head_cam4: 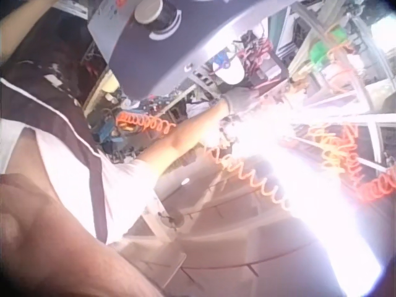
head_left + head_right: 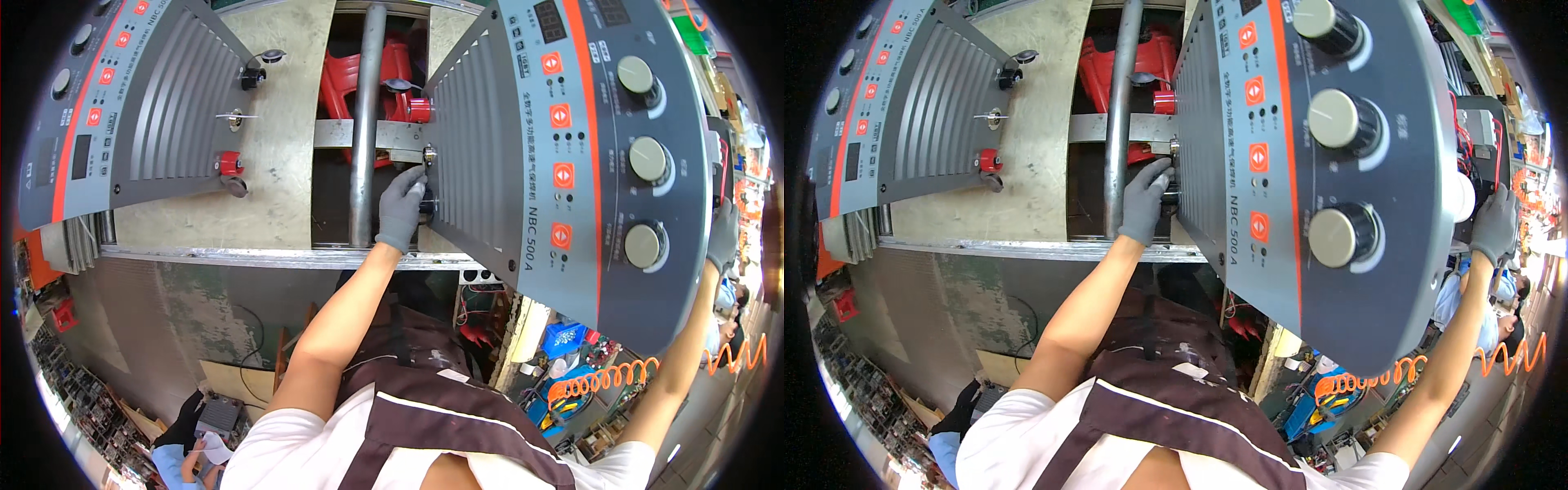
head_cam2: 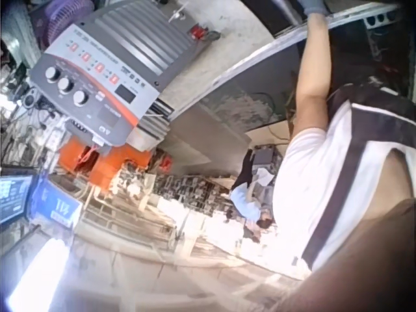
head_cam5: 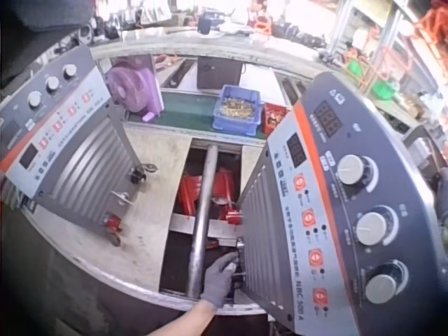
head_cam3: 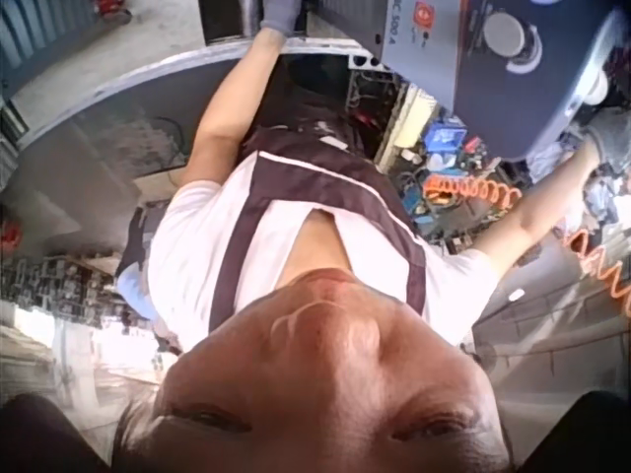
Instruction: The person assembles an electronic device by connecting wires to a circuit board, using a red squeeze bottle to apply adhesive, and securing components with a pneumatic screwdriver. They handle a metal casing and a black cable, attaching the cable to the device's rear panel.
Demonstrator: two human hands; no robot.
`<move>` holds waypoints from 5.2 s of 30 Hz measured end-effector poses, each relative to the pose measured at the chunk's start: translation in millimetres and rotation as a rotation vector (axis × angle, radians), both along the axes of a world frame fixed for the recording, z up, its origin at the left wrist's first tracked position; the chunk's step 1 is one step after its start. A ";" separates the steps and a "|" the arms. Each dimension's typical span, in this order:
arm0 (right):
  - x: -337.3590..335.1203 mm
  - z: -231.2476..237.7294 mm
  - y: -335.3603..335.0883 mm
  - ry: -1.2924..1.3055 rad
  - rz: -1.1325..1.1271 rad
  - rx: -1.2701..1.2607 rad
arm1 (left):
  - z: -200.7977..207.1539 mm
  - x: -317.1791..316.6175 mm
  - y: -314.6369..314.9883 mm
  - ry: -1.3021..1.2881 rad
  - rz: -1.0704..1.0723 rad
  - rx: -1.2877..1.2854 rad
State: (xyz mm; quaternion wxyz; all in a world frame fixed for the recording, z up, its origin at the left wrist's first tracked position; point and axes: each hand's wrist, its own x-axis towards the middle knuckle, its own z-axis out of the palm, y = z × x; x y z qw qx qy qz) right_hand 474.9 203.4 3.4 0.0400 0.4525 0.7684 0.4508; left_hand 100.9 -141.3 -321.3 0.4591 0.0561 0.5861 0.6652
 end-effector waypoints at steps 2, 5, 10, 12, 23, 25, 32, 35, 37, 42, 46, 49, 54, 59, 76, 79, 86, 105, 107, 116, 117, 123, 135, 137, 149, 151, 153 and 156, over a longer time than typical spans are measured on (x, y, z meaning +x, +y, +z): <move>-6.5 4.0 -8.0 -0.031 -0.027 0.012 | 3.1 -0.3 -0.5 0.022 -0.020 0.001; -8.3 4.5 -9.5 0.007 -0.044 -0.018 | 7.0 -2.7 -1.6 0.009 -0.054 -0.018; 5.5 0.8 13.9 -0.017 -0.010 0.006 | 5.6 1.1 -1.2 0.173 -0.082 -0.039; 10.5 0.3 18.7 -0.027 0.018 0.029 | 1.8 3.7 -1.0 0.230 -0.084 -0.044; 12.7 14.0 -95.1 0.279 -0.058 0.016 | 8.6 -7.9 23.9 0.497 -0.379 -0.068; -15.7 -1.5 -131.1 0.447 0.025 0.103 | 24.2 -9.9 29.7 0.416 -0.348 -0.088; 59.4 -107.2 -419.4 0.970 0.132 -0.195 | 128.7 76.3 33.3 0.095 -0.263 -0.132; 134.2 -122.8 -485.1 1.341 -0.346 0.306 | 94.0 53.3 31.4 0.246 -0.392 -0.218; 215.0 -163.4 -506.9 1.565 -0.688 0.638 | 3.7 -18.7 43.9 0.416 -0.624 -0.248; 428.2 -239.0 -539.2 1.488 -1.445 0.206 | 19.5 -32.1 54.8 0.187 -0.558 -0.173; 538.7 -298.5 -546.2 1.498 -1.490 0.041 | 62.4 -71.8 55.5 0.681 -0.486 -0.214; 565.6 -312.9 -518.0 1.577 -1.448 0.017 | 143.5 -30.1 25.2 0.564 -0.219 -0.166; 567.1 -292.8 -523.4 2.005 -1.277 0.177 | 147.7 -46.0 1.4 0.526 -0.242 -0.271; 507.5 -231.7 -585.1 2.712 -0.765 0.398 | 108.7 -37.8 6.7 0.535 -0.338 -0.194; -191.8 -106.9 -584.1 2.751 -0.651 -1.228 | 151.1 84.4 -122.8 -0.749 -1.216 -0.306; -213.5 -132.2 -575.6 2.509 -0.593 -1.160 | 138.5 54.1 -123.0 -0.515 -0.978 -0.329; -269.1 -157.2 -551.7 2.251 -0.516 -1.071 | 131.4 17.8 -110.2 0.095 -1.402 -0.388; -308.8 -257.2 -434.6 2.761 -0.369 -0.984 | 41.4 -13.0 68.7 -0.160 -1.111 -0.212; -313.2 -258.7 -423.3 2.870 -0.375 -0.943 | 33.1 -7.6 86.0 -0.266 -1.127 -0.189; -334.8 -285.2 -395.5 2.823 -0.320 -0.661 | 38.9 22.1 129.3 -0.226 -1.140 -0.185; -335.5 -287.4 -394.3 2.826 -0.312 -0.658 | 40.0 23.8 132.4 -0.248 -1.148 -0.190; -340.1 -287.6 -393.5 2.902 -0.333 -0.684 | 36.9 21.4 138.6 -0.255 -1.208 -0.212; -352.4 -290.8 -389.1 2.876 -0.368 -0.633 | 30.2 20.8 138.7 -0.124 -1.241 -0.209; -356.3 -292.9 -386.1 2.845 -0.394 -0.570 | 34.7 22.0 139.1 -0.093 -1.230 -0.216; -382.5 -290.5 -359.4 3.022 -0.341 -0.353 | 53.2 -3.3 161.9 1.253 -0.759 0.514; -381.7 -291.0 -358.0 3.021 -0.334 -0.348 | 68.9 -17.8 198.0 1.104 -0.490 0.659; -375.7 -292.8 -358.8 2.986 -0.334 -0.366 | 102.9 -13.0 228.1 0.542 -0.665 0.711; -371.0 -286.5 -356.1 3.082 -0.299 -0.391 | 116.0 -11.2 253.2 0.301 -1.099 0.684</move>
